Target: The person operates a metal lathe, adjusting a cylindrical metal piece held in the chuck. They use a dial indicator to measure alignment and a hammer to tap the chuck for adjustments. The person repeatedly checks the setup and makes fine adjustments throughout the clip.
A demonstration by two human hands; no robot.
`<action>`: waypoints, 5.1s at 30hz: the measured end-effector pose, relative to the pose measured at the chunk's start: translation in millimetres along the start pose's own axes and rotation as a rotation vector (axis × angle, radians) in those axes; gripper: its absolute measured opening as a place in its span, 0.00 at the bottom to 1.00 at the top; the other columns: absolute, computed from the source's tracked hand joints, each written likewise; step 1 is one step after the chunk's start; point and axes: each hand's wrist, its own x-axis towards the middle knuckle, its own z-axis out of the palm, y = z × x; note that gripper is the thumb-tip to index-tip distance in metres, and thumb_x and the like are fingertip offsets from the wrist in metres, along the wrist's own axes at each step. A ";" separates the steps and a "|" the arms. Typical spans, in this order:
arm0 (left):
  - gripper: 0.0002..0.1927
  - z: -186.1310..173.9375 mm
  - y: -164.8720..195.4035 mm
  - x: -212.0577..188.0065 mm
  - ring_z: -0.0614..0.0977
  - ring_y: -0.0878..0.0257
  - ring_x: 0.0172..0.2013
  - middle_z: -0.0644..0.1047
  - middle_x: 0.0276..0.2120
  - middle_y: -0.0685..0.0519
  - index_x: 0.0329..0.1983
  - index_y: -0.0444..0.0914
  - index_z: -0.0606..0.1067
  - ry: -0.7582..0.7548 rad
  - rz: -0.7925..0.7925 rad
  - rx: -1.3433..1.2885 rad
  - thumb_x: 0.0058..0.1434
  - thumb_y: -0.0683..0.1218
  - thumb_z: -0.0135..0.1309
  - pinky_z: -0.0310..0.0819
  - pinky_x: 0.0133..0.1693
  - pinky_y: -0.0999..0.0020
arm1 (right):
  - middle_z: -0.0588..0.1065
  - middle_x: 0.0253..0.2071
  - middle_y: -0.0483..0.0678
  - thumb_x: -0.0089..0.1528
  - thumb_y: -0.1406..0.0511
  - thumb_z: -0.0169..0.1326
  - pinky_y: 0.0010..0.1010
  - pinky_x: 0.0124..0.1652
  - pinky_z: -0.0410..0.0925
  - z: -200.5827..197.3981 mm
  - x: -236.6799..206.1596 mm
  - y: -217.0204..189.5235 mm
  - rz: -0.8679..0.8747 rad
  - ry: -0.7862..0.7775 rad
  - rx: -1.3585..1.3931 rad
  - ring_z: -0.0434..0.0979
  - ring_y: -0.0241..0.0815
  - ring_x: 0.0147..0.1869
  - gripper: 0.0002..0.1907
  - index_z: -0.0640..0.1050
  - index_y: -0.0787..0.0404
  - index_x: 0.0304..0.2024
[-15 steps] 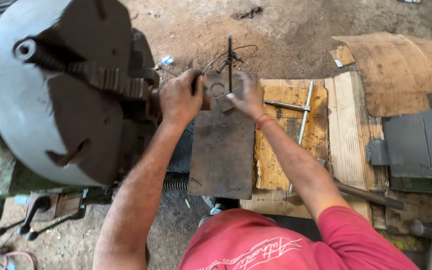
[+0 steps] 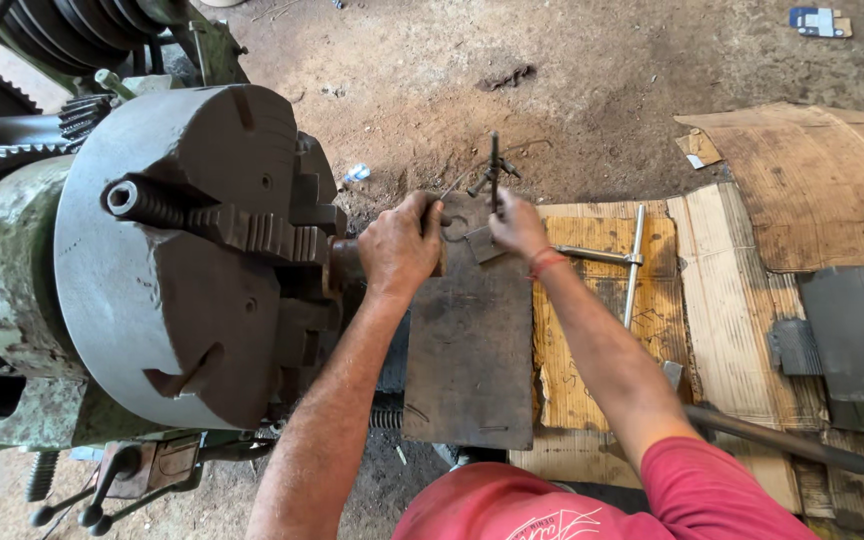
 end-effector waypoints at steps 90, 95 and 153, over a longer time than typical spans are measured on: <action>0.14 -1.8 -15.6 2.3 0.85 0.63 0.29 0.85 0.32 0.51 0.40 0.42 0.83 -0.369 -0.205 -0.422 0.62 0.54 0.56 0.85 0.37 0.60 | 0.77 0.58 0.50 0.59 0.62 0.70 0.31 0.43 0.77 -53.6 -4.4 -84.3 -0.096 0.204 -0.476 0.81 0.44 0.50 0.26 0.79 0.56 0.59; 0.16 -16.1 -18.8 -14.1 0.85 0.59 0.34 0.84 0.35 0.47 0.43 0.40 0.83 -0.230 -0.047 -0.244 0.62 0.56 0.61 0.79 0.40 0.57 | 0.74 0.62 0.52 0.61 0.64 0.67 0.34 0.41 0.76 -57.1 -8.5 -87.0 0.022 0.105 -0.447 0.80 0.45 0.45 0.27 0.77 0.57 0.62; 0.10 -7.7 -31.7 -42.6 0.83 0.49 0.35 0.78 0.35 0.46 0.36 0.34 0.76 0.161 0.387 -0.226 0.68 0.46 0.54 0.78 0.37 0.53 | 0.64 0.24 0.43 0.79 0.58 0.37 0.33 0.28 0.58 -30.8 1.6 -62.4 -0.138 0.322 -0.271 0.61 0.37 0.26 0.20 0.71 0.59 0.36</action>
